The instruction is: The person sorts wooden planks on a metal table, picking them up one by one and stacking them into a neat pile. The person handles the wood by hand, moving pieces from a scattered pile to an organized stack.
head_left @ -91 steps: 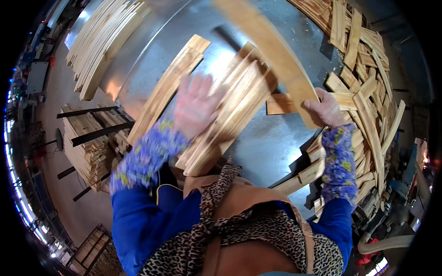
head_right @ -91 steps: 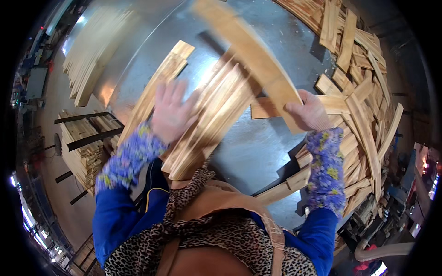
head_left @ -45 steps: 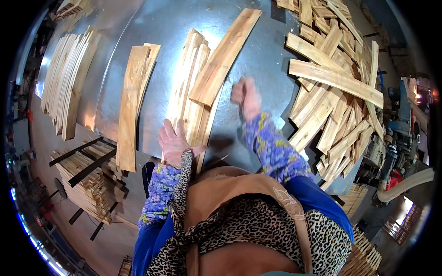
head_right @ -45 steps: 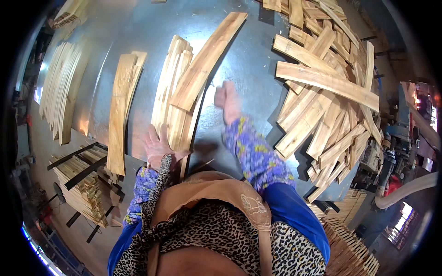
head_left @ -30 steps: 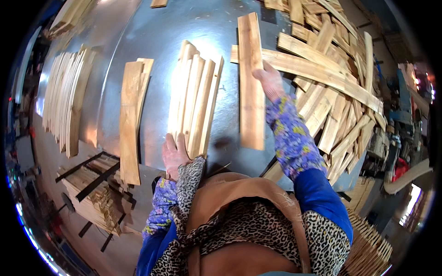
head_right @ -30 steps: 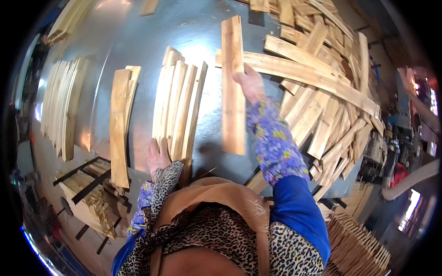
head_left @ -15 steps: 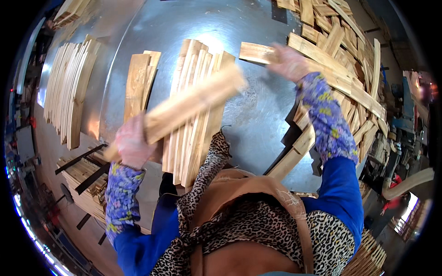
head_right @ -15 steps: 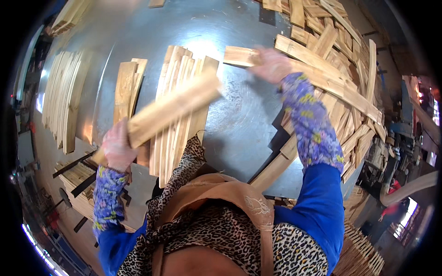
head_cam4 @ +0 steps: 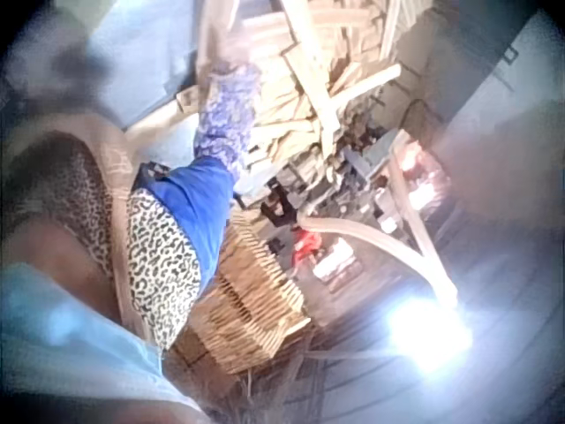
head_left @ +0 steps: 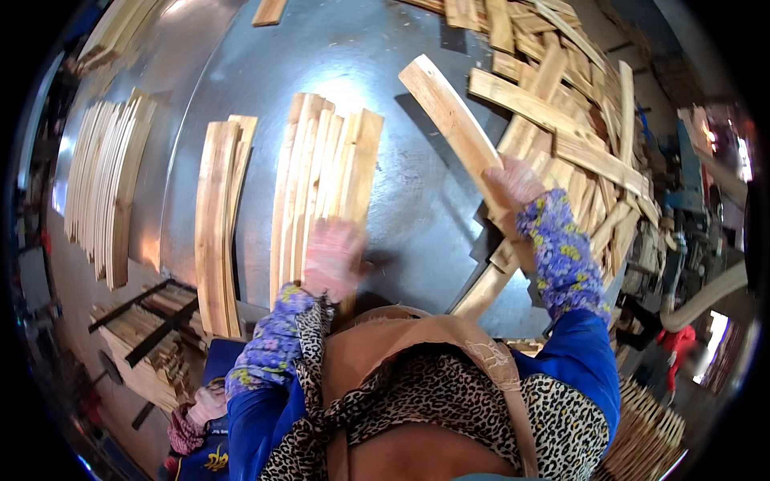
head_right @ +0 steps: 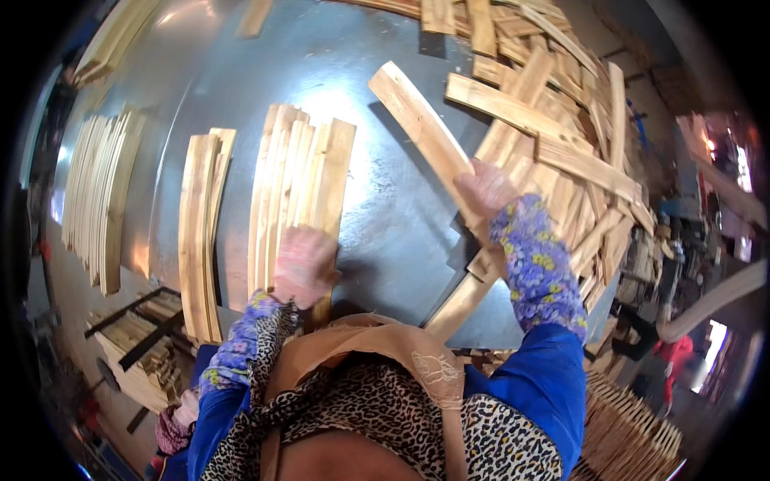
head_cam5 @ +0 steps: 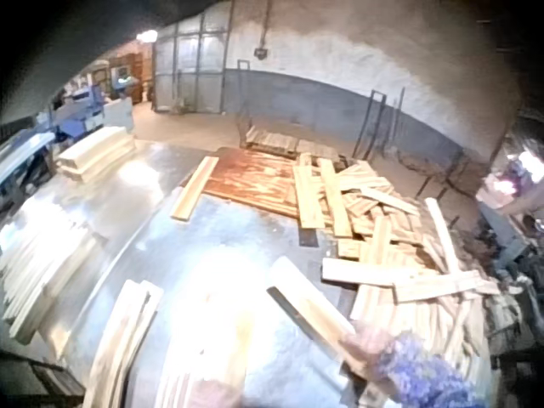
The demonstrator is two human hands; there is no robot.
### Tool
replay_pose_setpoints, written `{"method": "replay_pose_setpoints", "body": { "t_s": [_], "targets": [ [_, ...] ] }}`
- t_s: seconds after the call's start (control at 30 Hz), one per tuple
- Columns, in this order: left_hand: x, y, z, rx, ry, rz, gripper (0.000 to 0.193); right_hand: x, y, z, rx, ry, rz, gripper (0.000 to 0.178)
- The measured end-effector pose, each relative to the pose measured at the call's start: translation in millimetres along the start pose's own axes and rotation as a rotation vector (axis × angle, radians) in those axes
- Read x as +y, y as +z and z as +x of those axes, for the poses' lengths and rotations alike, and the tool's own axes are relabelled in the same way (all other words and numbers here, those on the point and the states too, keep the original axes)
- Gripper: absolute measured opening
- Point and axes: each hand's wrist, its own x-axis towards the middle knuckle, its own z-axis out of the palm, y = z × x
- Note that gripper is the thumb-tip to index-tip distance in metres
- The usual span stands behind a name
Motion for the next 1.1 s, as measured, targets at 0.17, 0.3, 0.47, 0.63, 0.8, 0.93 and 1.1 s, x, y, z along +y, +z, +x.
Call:
{"method": "replay_pose_setpoints", "body": {
  "t_s": [0.17,0.3,0.47,0.63,0.8,0.93,1.1],
  "targets": [
    [26,63,21,-0.748,0.243,0.109,0.038,126,45,-80,0.223,-0.020,0.445,0.058],
    [33,81,36,-0.757,0.239,0.181,0.045,209,18,-204,0.623,0.232,0.406,0.062],
    [78,116,60,-0.713,0.070,0.388,0.047,393,30,-363,1.283,0.628,0.464,0.060],
    [48,199,82,-0.403,0.252,0.025,0.044,541,93,-529,1.405,1.060,0.629,0.049],
    [195,269,130,-0.338,-0.142,-0.333,0.081,660,166,-564,0.905,1.310,-0.037,0.030],
    [335,290,142,-0.183,-0.421,-0.590,0.090,707,143,-486,1.056,1.413,0.463,0.036],
    [331,305,161,-0.169,-0.381,-0.729,0.090,749,111,-430,1.124,1.095,0.452,0.028]
  ]
}}
